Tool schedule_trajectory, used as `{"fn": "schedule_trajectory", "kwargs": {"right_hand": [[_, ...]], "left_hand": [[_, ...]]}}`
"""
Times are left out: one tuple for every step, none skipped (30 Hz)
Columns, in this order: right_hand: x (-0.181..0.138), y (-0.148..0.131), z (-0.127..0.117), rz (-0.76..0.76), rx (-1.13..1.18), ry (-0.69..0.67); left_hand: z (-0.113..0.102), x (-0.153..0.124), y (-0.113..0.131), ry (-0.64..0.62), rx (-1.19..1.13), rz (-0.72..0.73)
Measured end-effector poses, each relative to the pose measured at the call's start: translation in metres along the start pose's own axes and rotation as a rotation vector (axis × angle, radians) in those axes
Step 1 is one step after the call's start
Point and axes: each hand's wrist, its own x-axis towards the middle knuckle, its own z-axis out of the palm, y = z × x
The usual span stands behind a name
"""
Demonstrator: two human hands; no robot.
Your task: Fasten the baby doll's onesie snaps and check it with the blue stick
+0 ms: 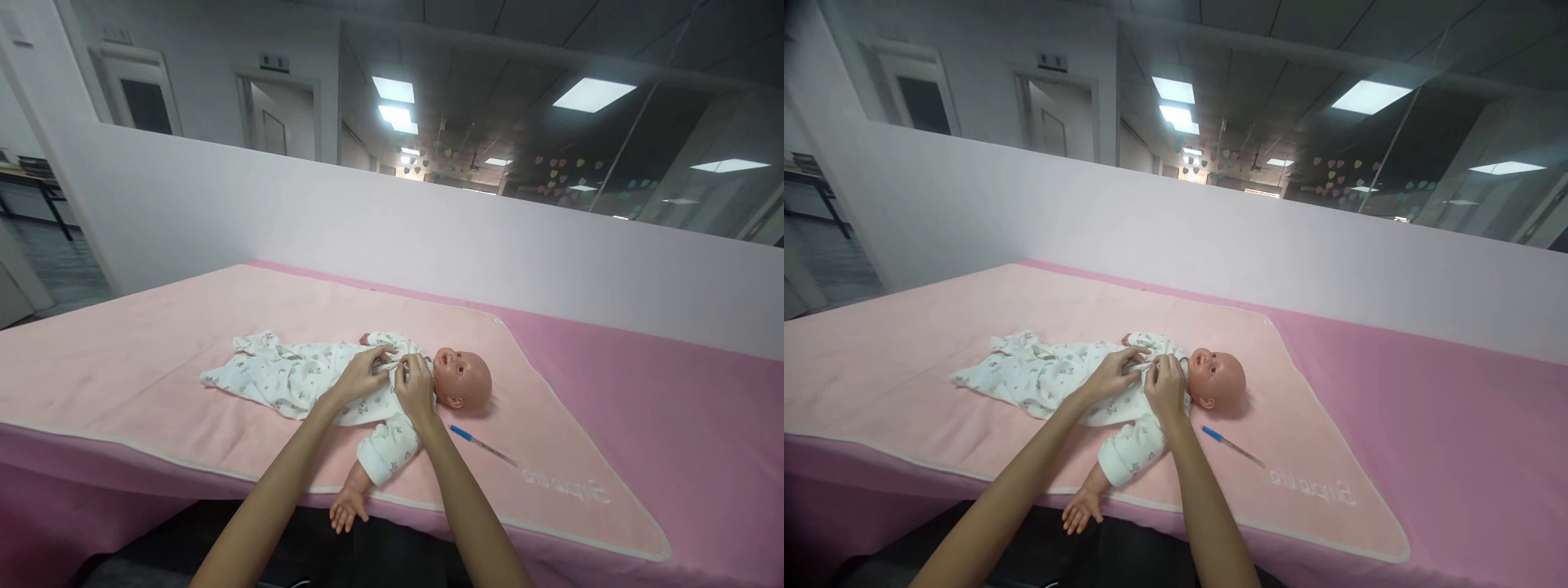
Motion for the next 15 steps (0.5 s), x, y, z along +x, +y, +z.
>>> {"fn": "schedule_trajectory", "kwargs": {"right_hand": [[-0.0001, 0.0000, -0.0001, -0.001, -0.003, 0.000], [-0.0002, -0.0001, -0.0002, -0.003, -0.006, 0.000], [-0.0003, -0.0001, -0.0004, -0.006, -0.009, -0.001], [-0.0003, -0.0002, -0.0006, -0.008, -0.014, -0.002], [-0.0003, -0.0003, -0.0007, -0.007, -0.020, -0.004], [-0.0002, -0.0004, -0.0008, -0.007, -0.025, -0.005], [-0.0001, -0.0004, -0.0007, -0.006, -0.028, -0.005], [0.0000, -0.0004, -0.0006, -0.006, -0.027, -0.005], [0.0000, -0.0004, -0.0004, -0.007, -0.024, -0.005], [0.0000, -0.0003, -0.0003, -0.009, -0.019, -0.005], [0.0000, -0.0003, -0.0002, -0.012, -0.014, -0.005], [-0.0001, -0.0003, -0.0002, -0.015, -0.009, -0.006], [-0.0002, -0.0003, -0.0004, -0.017, -0.007, -0.005], [-0.0002, -0.0003, -0.0006, -0.019, -0.004, -0.007], [-0.0003, -0.0003, -0.0008, -0.019, -0.001, -0.009]], "left_hand": [[-0.0002, -0.0001, 0.0005, -0.006, -0.022, -0.012], [-0.0005, -0.0002, 0.0011, -0.010, -0.041, -0.022], [-0.0008, -0.0003, 0.0019, -0.015, -0.056, -0.029], [-0.0012, -0.0005, 0.0027, -0.018, -0.069, -0.034], [-0.0016, -0.0005, 0.0035, -0.020, -0.080, -0.037], [-0.0021, -0.0006, 0.0043, -0.023, -0.091, -0.037], [-0.0026, -0.0006, 0.0050, -0.026, -0.103, -0.033], [-0.0031, -0.0005, 0.0055, -0.029, -0.114, -0.029], [-0.0036, -0.0003, 0.0058, -0.033, -0.123, -0.027], [-0.0040, -0.0001, 0.0059, -0.038, -0.129, -0.027], [-0.0043, 0.0001, 0.0057, -0.043, -0.132, -0.028], [-0.0045, 0.0004, 0.0053, -0.045, -0.132, -0.027], [-0.0046, 0.0006, 0.0046, -0.041, -0.131, -0.024], [-0.0046, 0.0007, 0.0038, -0.036, -0.126, -0.018], [-0.0046, 0.0008, 0.0027, -0.031, -0.117, -0.013]]}}
